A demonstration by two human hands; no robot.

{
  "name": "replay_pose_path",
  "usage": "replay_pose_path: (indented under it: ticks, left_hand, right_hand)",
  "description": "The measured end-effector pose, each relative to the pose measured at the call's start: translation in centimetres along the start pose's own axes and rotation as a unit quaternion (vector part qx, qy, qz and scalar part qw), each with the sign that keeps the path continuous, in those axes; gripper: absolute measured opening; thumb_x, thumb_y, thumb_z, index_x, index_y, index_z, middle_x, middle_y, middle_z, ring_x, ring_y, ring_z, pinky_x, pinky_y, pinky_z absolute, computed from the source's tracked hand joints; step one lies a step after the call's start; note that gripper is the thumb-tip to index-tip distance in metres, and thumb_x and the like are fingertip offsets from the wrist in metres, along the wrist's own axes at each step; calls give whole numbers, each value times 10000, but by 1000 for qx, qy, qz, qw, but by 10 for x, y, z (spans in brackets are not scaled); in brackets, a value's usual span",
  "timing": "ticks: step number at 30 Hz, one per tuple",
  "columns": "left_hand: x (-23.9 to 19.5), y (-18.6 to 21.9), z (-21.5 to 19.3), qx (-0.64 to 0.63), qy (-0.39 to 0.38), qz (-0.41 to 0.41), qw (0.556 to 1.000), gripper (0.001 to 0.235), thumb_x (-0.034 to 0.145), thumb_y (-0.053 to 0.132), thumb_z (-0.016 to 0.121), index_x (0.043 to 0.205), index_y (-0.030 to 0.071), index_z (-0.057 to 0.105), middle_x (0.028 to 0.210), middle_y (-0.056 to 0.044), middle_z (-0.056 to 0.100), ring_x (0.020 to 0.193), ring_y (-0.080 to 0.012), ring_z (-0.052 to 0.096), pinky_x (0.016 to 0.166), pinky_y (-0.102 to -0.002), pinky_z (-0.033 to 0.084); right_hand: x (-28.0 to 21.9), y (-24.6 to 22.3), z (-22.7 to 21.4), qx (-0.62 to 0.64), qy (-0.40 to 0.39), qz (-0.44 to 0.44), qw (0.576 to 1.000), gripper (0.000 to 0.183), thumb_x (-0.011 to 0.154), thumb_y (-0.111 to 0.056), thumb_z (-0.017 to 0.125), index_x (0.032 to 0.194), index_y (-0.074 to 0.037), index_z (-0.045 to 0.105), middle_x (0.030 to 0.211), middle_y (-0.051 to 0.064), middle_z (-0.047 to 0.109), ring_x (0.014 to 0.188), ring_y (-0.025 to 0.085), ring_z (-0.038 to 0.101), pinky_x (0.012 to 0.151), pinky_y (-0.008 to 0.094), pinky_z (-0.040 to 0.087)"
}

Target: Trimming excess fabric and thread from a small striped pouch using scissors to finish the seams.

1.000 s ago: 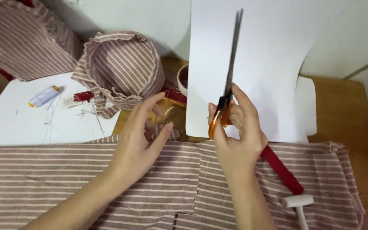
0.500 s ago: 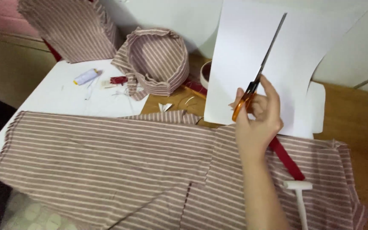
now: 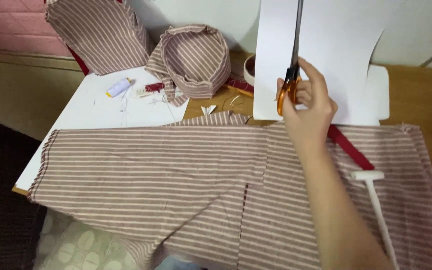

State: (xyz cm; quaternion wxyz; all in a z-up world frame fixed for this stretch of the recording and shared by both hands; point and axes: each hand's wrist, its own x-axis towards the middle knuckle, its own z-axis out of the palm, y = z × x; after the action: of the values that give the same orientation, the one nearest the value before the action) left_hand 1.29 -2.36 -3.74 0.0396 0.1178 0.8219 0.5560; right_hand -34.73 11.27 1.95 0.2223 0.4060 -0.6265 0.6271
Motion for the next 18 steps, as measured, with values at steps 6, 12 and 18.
replay_pose_path:
  ticks: [6, 12, 18]
  left_hand:
    - [-76, -86, 0, -11, -22, -7, 1000, 77, 1035, 191, 670, 1103, 157, 657, 1066, -4, 710, 944, -157, 699, 829, -293, 615]
    - [-69, -83, -23, -5, -31, 12, 999, 81, 1044, 206, 656, 1106, 154, 656, 1074, -9, 710, 965, -171, 702, 849, -305, 612]
    - [-67, -61, -58, 7, -44, 20, 999, 90, 1053, 221, 643, 1109, 152, 655, 1083, -14, 710, 986, -184, 705, 869, -316, 608]
  right_hand:
    - [-1, -14, -6, -21, -39, -43, 998, 453, 1095, 114, 827, 1483, 86, 595, 925, 238, 726, 755, 342, 753, 661, 413, 627]
    - [0, -22, -15, -78, -92, -22, 992, 539, 1104, 30, 833, 1563, -46, 562, 1072, 131, 734, 933, 194, 673, 861, 321, 637]
    - [1, -22, -12, -70, -93, 11, 993, 536, 1085, 4, 824, 1552, -52, 568, 1022, 125, 728, 905, 188, 679, 859, 312, 639]
